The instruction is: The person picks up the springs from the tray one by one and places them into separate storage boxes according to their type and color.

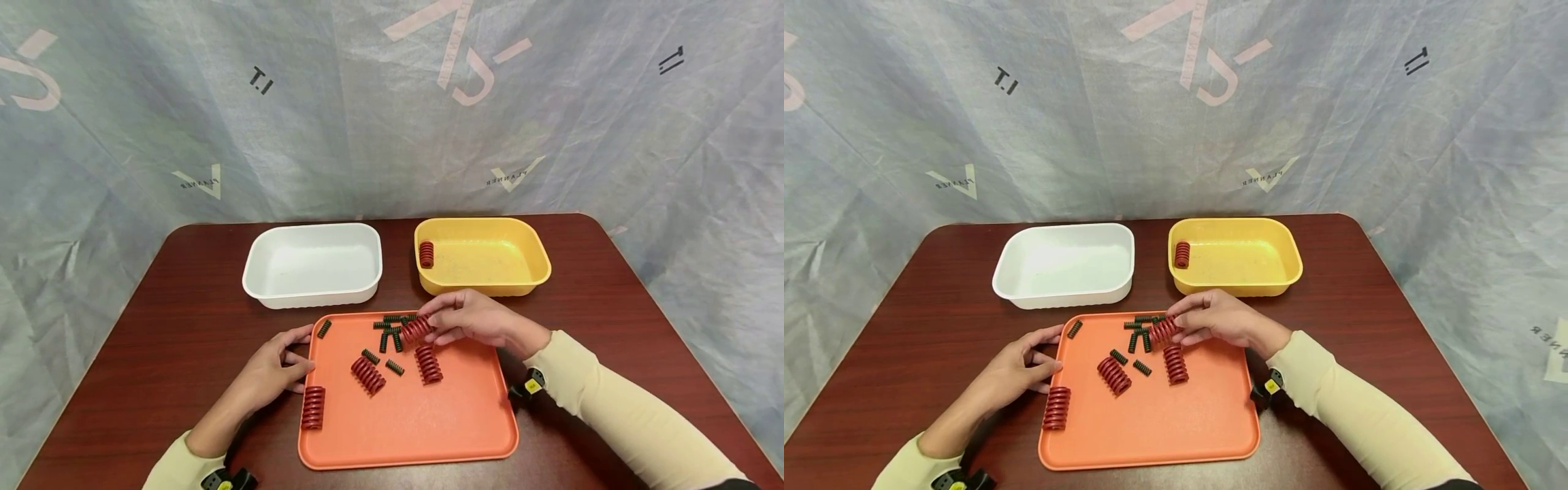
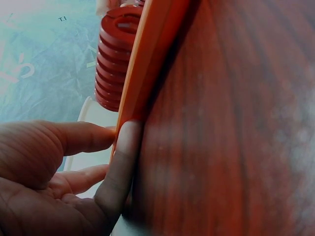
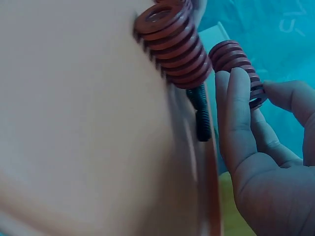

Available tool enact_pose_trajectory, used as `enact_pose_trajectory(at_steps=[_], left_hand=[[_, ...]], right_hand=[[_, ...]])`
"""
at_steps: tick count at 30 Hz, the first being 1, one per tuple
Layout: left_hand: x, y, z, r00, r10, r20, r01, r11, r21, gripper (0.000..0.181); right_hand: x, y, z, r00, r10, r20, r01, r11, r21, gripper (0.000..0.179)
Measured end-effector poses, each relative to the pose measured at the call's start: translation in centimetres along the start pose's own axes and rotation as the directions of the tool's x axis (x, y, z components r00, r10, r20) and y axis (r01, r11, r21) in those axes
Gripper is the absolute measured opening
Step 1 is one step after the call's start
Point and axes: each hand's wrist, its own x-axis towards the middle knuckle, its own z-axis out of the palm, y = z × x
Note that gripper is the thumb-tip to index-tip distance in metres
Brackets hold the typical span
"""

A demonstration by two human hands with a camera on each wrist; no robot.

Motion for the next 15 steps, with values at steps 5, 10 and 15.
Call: enact_pose_trajectory(at_steps=[5, 10, 15], left_hand=[[0.0, 0.0, 0.0, 1.0, 0.002, 0.002, -0.002, 1.0, -0.01, 0.067], [0.0, 0.0, -0.1, 1.0, 0.003, 0.007, -0.003, 1.0, -0.018, 0.067], [0.0, 0.1, -0.1, 1.0, 0.004, 0.012, -0.004, 1.0, -0.031, 0.067]], right_hand=[[-0.3, -1.2, -0.2, 0.999, -0.02, 0.032, 0.02, 1.0, 0.0, 0.035], [-0.7, -2.8, -0.5, 0.998, -0.041, 0.056, 0.042, 0.999, -0.013, 0.036], [-0.9, -4.6, -1.0, 0.995, -0.066, 0.071, 0.069, 0.997, -0.038, 0.037]])
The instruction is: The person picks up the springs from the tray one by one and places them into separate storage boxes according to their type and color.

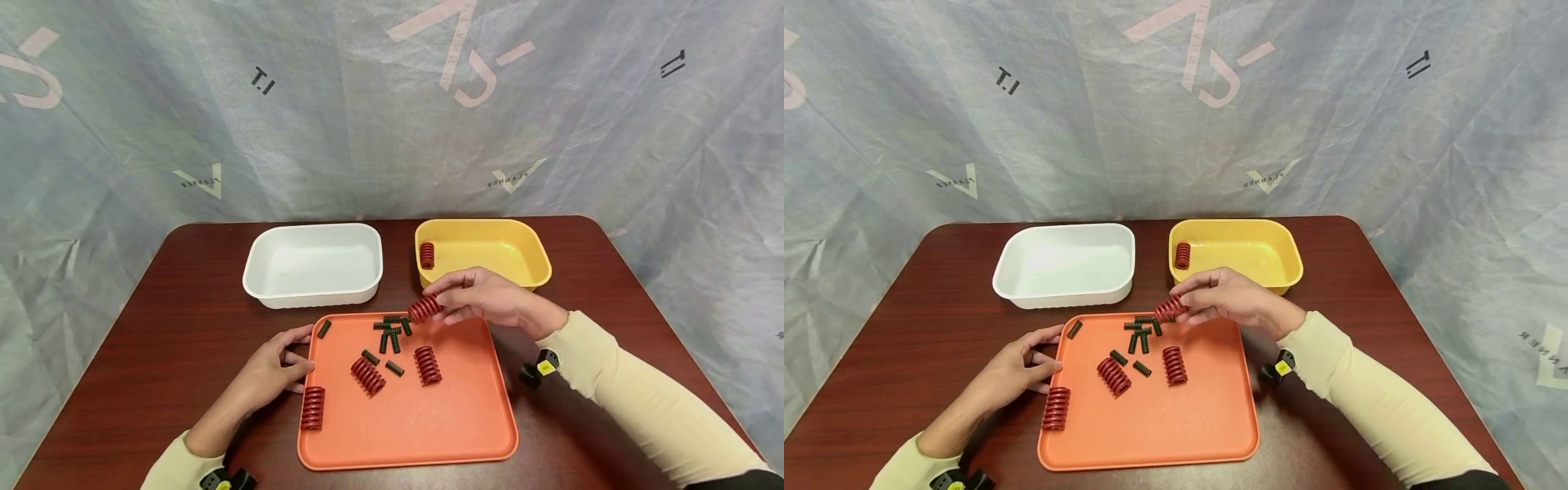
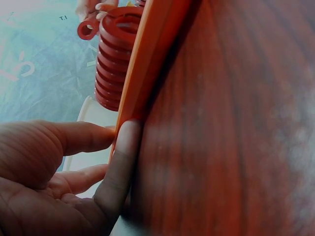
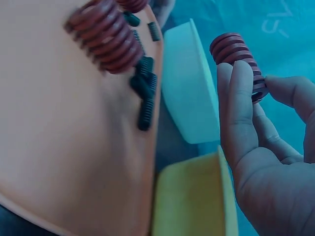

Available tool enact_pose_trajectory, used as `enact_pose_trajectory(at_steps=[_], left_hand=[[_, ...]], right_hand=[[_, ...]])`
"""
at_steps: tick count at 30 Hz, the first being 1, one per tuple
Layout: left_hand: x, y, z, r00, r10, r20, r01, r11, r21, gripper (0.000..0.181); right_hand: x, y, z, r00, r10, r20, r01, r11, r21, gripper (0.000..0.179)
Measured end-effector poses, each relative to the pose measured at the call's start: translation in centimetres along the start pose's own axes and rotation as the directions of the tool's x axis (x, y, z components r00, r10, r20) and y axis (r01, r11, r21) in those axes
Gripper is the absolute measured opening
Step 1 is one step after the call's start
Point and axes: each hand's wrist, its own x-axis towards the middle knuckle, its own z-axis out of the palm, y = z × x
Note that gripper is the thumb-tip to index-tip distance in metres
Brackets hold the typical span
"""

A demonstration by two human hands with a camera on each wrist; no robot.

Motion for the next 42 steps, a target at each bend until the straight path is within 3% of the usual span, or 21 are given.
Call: enact_pose_trajectory(at_steps=[12, 22, 32, 42], left_hand=[[0.1, 0.0, -0.1, 1.0, -0.011, -0.012, 0.012, 1.0, 0.023, 0.065], [0.2, 0.0, 0.0, 1.0, -0.02, -0.016, 0.02, 1.0, 0.021, 0.066], [-0.4, -0.2, 0.0, 0.999, -0.022, -0.025, 0.022, 1.0, -0.008, 0.066], [-0.2, -0.1, 0.2, 1.0, -0.017, -0.016, 0.016, 1.0, -0.013, 0.066]], right_hand=[[0.4, -3.0, -1.8, 0.993, 0.037, -0.11, -0.036, 0.999, 0.016, 0.025], [0.8, -4.0, -4.8, 0.968, 0.047, -0.246, -0.044, 0.999, 0.019, 0.035], [1.5, -3.7, -7.7, 0.956, 0.048, -0.29, -0.043, 0.999, 0.024, 0.034], [1.9, -4.3, -9.9, 0.937, 0.097, -0.335, -0.108, 0.994, -0.014, 0.038]])
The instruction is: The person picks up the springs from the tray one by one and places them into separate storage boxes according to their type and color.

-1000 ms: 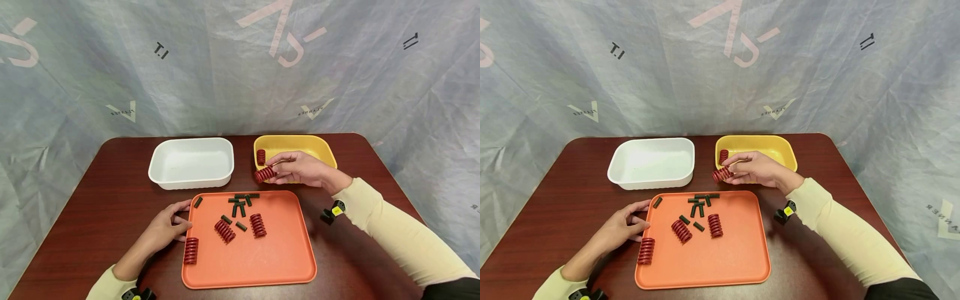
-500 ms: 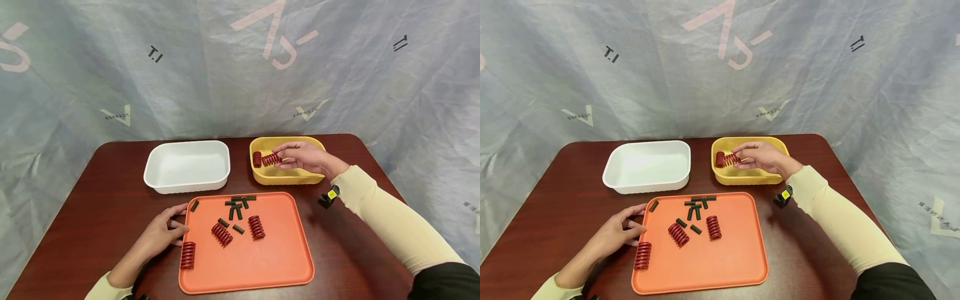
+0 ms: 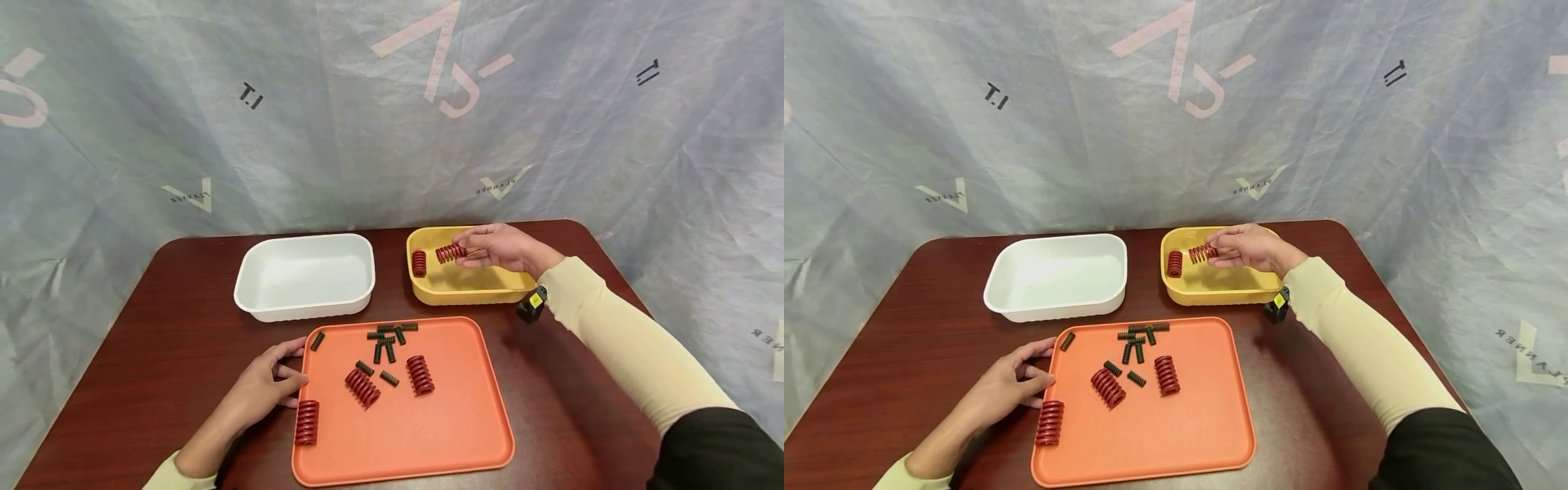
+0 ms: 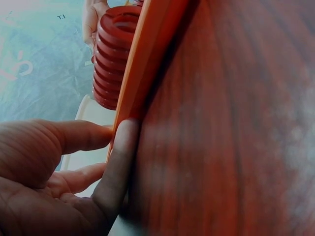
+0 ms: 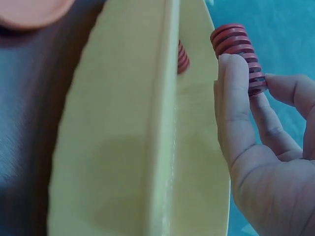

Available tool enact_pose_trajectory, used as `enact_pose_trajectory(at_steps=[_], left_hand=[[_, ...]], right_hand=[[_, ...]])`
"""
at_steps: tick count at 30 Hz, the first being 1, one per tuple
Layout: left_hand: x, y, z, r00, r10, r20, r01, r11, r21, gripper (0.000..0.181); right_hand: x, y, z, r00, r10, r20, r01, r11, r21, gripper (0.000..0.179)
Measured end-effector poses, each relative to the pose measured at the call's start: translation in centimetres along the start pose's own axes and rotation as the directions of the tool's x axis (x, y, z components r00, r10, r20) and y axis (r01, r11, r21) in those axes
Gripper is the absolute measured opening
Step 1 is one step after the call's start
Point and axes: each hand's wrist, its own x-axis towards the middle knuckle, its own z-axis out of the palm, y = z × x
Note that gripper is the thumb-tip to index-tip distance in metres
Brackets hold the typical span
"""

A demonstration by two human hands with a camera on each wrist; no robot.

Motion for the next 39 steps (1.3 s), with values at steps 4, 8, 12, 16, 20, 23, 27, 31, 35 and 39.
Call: enact_pose_trajectory(at_steps=[4, 8, 12, 16, 20, 23, 27, 31, 35, 39], left_hand=[[0.0, 0.1, 0.0, 1.0, 0.0, -0.002, 0.0, 1.0, 0.003, 0.066], [0.0, 0.1, 0.0, 1.0, -0.003, -0.005, 0.003, 1.0, 0.005, 0.066], [-0.1, 0.1, 0.0, 1.0, 0.002, -0.004, -0.002, 1.0, 0.004, 0.065], [-0.1, 0.0, 0.0, 1.0, 0.012, -0.002, -0.012, 1.0, 0.0, 0.065], [0.0, -0.1, 0.0, 1.0, 0.006, -0.009, -0.006, 1.0, -0.004, 0.065], [0.0, -0.2, -0.1, 1.0, 0.017, -0.006, -0.017, 1.0, -0.001, 0.065], [-0.2, -0.3, -0.1, 1.0, 0.02, 0.002, -0.02, 1.0, -0.001, 0.065], [-0.2, -0.3, -0.1, 1.0, 0.01, 0.004, -0.01, 1.0, -0.002, 0.066], [-0.1, -0.3, -0.1, 1.0, 0.012, -0.001, -0.012, 1.0, -0.002, 0.066], [0.1, -0.2, -0.2, 1.0, -0.001, -0.013, 0.001, 1.0, -0.004, 0.065]], right_hand=[[0.8, -0.5, -0.7, 0.999, 0.049, 0.008, -0.048, 0.997, -0.058, 0.042], [1.7, -1.0, -1.3, 0.995, 0.099, 0.028, -0.095, 0.99, -0.107, 0.044], [2.5, -1.3, -1.6, 0.992, 0.125, 0.035, -0.119, 0.984, -0.13, 0.045], [3.1, -1.2, -1.5, 0.988, 0.153, 0.022, -0.146, 0.972, -0.186, 0.044], [3.6, -0.9, -1.4, 0.982, 0.19, 0.018, -0.182, 0.959, -0.219, 0.044], [4.0, -0.8, -1.2, 0.978, 0.206, 0.022, -0.195, 0.953, -0.231, 0.043], [4.2, -0.6, -1.0, 0.973, 0.228, 0.032, -0.214, 0.947, -0.24, 0.042], [4.3, -0.6, -0.7, 0.967, 0.251, 0.032, -0.237, 0.943, -0.232, 0.043], [4.4, -0.6, -0.6, 0.965, 0.263, 0.017, -0.252, 0.939, -0.236, 0.044], [4.5, -0.5, -0.6, 0.963, 0.269, -0.009, -0.265, 0.942, -0.204, 0.046]])
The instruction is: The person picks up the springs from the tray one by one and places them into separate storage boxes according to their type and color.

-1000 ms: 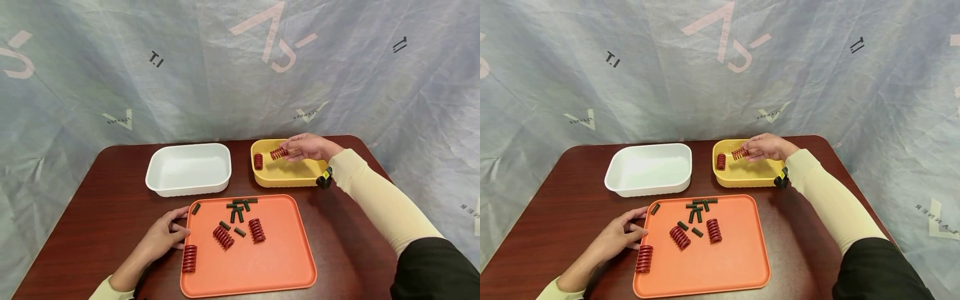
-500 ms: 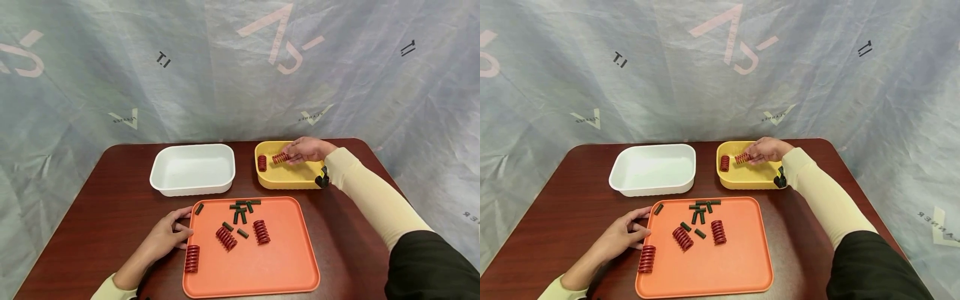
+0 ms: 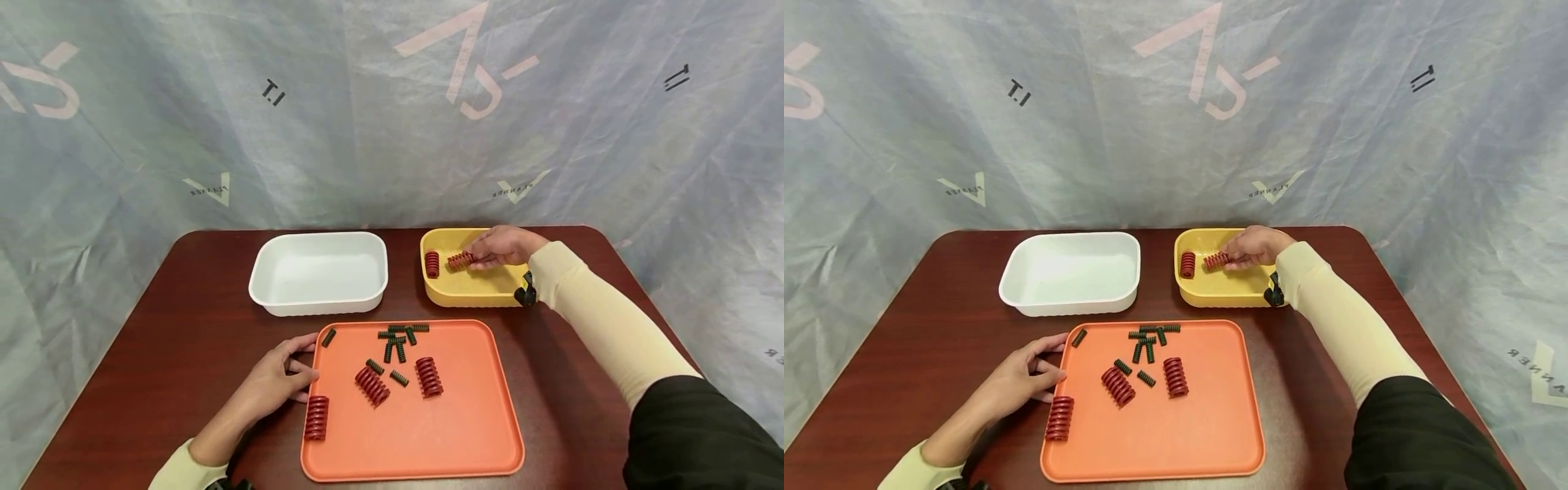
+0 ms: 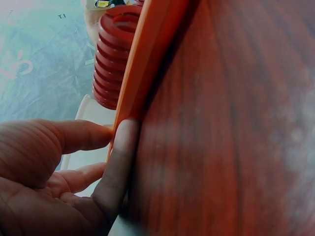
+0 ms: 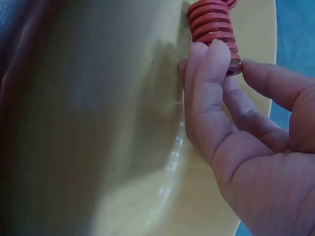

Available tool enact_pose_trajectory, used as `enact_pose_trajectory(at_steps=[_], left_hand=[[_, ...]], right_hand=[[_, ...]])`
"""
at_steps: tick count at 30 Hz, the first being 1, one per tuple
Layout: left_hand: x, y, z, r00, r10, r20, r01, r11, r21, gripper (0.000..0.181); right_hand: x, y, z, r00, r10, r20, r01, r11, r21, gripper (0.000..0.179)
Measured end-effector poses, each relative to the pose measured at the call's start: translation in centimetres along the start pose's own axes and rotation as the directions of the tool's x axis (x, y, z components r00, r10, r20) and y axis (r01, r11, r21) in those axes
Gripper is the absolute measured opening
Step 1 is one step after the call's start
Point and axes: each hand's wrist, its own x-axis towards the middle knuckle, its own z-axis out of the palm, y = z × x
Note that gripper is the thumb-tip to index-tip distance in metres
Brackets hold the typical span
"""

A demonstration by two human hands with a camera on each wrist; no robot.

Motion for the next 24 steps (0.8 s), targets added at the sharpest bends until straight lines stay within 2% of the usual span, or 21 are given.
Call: enact_pose_trajectory(at_steps=[5, 9, 16, 24], left_hand=[[0.1, 0.2, 0.1, 1.0, 0.0, 0.001, 0.0, 1.0, 0.008, 0.065], [0.3, 0.2, 0.0, 1.0, -0.001, 0.0, 0.001, 1.0, 0.017, 0.065], [0.1, 0.3, -0.1, 1.0, 0.013, 0.008, -0.013, 1.0, 0.003, 0.066], [-0.1, 0.3, -0.1, 1.0, 0.016, 0.014, -0.016, 1.0, 0.0, 0.066]], right_hand=[[0.1, 0.2, -0.2, 1.0, 0.009, -0.014, -0.009, 0.998, 0.06, 0.046], [-0.2, 0.2, -0.5, 1.0, 0.003, 0.001, -0.003, 0.998, 0.065, 0.047], [-0.8, -0.3, -1.0, 0.999, -0.029, 0.026, 0.028, 0.999, 0.039, 0.048], [-2.0, -0.7, -1.1, 0.998, -0.049, 0.043, 0.051, 0.998, -0.033, 0.054]])
